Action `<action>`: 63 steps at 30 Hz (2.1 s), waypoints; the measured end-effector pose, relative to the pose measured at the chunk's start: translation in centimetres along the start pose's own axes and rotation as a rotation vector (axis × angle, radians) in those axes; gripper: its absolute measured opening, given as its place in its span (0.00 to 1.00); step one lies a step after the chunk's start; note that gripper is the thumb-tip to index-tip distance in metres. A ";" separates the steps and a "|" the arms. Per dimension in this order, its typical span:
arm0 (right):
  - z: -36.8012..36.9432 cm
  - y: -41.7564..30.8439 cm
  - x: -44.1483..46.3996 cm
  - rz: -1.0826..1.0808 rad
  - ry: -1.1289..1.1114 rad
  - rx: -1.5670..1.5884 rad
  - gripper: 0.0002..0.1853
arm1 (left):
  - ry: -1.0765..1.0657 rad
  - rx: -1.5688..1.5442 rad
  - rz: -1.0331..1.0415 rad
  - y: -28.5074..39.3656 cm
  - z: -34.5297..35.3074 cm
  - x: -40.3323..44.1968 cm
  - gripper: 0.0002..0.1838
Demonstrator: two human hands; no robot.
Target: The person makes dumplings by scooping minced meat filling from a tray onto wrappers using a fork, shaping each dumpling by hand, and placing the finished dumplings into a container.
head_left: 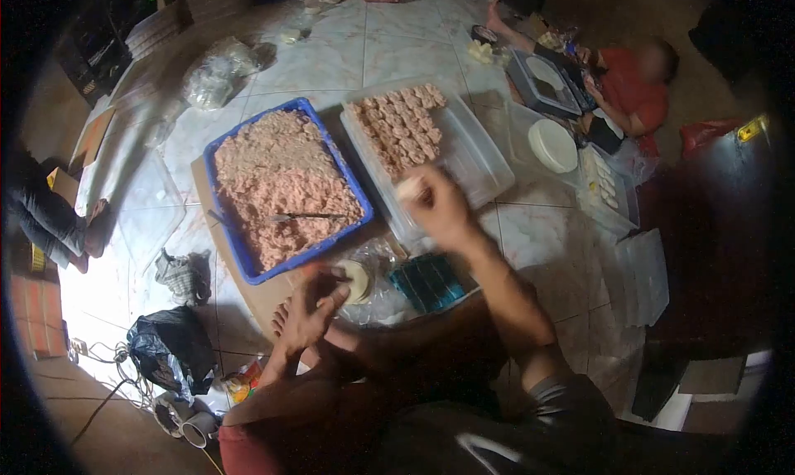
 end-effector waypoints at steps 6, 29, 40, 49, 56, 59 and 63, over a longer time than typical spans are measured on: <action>-6.7 14.8 6.8 0.123 0.177 -0.411 0.38 | -0.357 0.215 -0.017 -1.6 4.0 -1.8 0.15; 7.5 -0.3 5.0 -0.209 -0.340 -0.176 0.10 | -0.033 0.808 0.531 -18.3 -0.3 2.3 0.24; 27.0 2.0 0.4 -0.446 -0.675 -0.365 0.10 | 0.135 0.599 0.447 -3.6 -1.8 0.9 0.16; 25.1 -3.4 3.4 -0.574 -0.718 -0.541 0.09 | 0.189 -0.072 -0.118 -4.0 -3.8 -2.2 0.22; 27.3 -7.0 -0.1 -1.178 -0.584 -0.444 0.02 | 0.021 -0.249 -0.090 -5.5 -1.7 -1.2 0.17; 26.9 -8.3 -1.2 -1.261 -0.779 -0.432 0.05 | 0.079 0.025 -0.192 -2.2 -3.0 -2.3 0.18; 25.7 -9.0 0.5 -1.236 -0.887 -0.493 0.05 | 0.148 -0.009 -0.122 -0.3 -3.6 -3.0 0.19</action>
Point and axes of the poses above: each hand's wrist, its own x-axis towards the middle knuckle, its own z-axis out of the palm, y = z × x, the point moved 8 cm from there along x, towards the middle knuckle, and after that the axes turned 13 degrees about y, right-handed, at the moved point
